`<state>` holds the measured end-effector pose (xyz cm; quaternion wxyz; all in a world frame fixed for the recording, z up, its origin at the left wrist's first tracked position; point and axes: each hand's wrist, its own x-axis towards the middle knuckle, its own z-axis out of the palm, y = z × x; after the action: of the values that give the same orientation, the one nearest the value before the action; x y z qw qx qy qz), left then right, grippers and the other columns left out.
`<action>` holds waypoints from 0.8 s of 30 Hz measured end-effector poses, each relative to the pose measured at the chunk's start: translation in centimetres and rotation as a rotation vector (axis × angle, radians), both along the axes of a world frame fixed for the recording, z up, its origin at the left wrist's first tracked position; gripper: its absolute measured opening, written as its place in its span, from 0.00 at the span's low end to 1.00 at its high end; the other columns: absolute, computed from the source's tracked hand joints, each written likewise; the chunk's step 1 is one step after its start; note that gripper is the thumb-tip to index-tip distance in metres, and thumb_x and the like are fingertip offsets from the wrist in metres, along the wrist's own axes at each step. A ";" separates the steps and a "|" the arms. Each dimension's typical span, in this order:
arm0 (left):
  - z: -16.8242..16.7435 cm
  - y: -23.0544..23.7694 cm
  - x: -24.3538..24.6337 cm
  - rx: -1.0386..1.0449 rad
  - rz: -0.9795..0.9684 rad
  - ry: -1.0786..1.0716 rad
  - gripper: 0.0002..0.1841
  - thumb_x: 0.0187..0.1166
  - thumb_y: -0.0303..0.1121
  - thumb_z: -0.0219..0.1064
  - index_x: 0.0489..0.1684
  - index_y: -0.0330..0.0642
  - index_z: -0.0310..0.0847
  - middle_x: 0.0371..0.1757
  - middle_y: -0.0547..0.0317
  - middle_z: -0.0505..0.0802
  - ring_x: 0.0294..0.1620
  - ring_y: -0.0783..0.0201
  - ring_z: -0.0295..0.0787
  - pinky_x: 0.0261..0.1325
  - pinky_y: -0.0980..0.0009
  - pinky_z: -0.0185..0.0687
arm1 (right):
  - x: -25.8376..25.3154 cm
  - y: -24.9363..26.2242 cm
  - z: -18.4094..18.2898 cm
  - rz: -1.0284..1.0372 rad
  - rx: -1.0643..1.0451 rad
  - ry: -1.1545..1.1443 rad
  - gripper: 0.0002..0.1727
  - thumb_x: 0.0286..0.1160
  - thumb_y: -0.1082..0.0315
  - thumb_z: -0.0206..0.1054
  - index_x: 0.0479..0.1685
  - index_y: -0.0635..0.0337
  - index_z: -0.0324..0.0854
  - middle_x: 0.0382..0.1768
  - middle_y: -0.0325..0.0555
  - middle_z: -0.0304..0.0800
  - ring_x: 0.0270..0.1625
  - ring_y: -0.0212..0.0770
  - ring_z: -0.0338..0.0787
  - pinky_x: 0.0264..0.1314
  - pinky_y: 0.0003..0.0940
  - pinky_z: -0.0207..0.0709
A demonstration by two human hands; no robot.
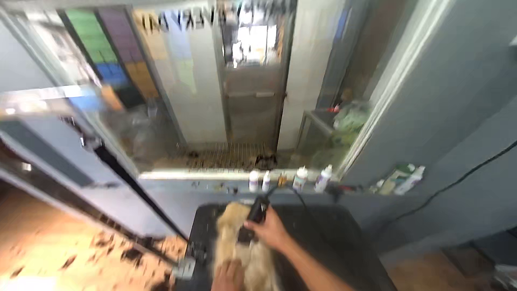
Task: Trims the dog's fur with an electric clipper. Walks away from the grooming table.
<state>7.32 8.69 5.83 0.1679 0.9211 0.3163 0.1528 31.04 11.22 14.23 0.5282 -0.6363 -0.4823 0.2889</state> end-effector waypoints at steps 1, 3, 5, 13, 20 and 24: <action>-0.2 -0.5 -0.2 0.018 -0.006 -0.031 0.21 0.61 0.33 0.79 0.57 0.43 0.91 0.67 0.45 0.90 0.68 0.37 0.84 0.63 0.38 0.83 | -0.1 0.2 0.2 0.020 -0.065 0.000 0.44 0.58 0.52 0.86 0.73 0.62 0.70 0.50 0.43 0.93 0.50 0.35 0.94 0.59 0.39 0.91; -0.7 -1.0 -0.5 0.061 0.002 -0.055 0.24 0.53 0.36 0.82 0.55 0.48 0.92 0.65 0.50 0.91 0.67 0.42 0.85 0.61 0.42 0.85 | -0.3 0.5 0.4 0.003 -0.099 0.016 0.41 0.59 0.54 0.86 0.72 0.59 0.71 0.48 0.45 0.93 0.46 0.39 0.95 0.53 0.44 0.93; -1.3 -1.4 -0.7 0.095 0.016 -0.080 0.25 0.52 0.37 0.81 0.54 0.49 0.91 0.64 0.54 0.91 0.67 0.45 0.85 0.60 0.45 0.86 | -0.2 1.0 0.2 -0.007 -0.081 0.014 0.42 0.59 0.56 0.87 0.74 0.59 0.70 0.49 0.46 0.92 0.47 0.40 0.95 0.54 0.46 0.93; -2.3 -1.8 -1.1 0.127 0.023 -0.157 0.21 0.55 0.39 0.76 0.52 0.49 0.91 0.60 0.55 0.91 0.65 0.49 0.85 0.60 0.50 0.86 | -0.8 1.7 -2.0 0.112 -0.278 -0.111 0.45 0.59 0.51 0.87 0.76 0.55 0.67 0.49 0.44 0.93 0.48 0.38 0.95 0.55 0.45 0.92; -3.2 -2.1 -1.5 0.148 0.010 -0.236 0.17 0.59 0.43 0.72 0.47 0.52 0.91 0.57 0.58 0.91 0.63 0.52 0.85 0.61 0.53 0.84 | -0.5 1.4 -1.7 0.250 -0.328 -0.114 0.44 0.58 0.51 0.86 0.75 0.54 0.69 0.50 0.42 0.93 0.51 0.35 0.94 0.58 0.42 0.91; -3.4 -2.0 -1.4 0.154 0.018 -0.254 0.16 0.60 0.44 0.70 0.46 0.52 0.91 0.56 0.57 0.91 0.63 0.53 0.85 0.62 0.54 0.84 | 0.4 1.3 -2.0 0.222 -0.248 -0.075 0.42 0.57 0.55 0.87 0.73 0.56 0.70 0.49 0.42 0.93 0.51 0.34 0.94 0.59 0.40 0.91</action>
<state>5.91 6.67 2.42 0.1342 0.9017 0.2879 0.2933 31.48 12.54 12.27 0.3921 -0.6498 -0.5296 0.3788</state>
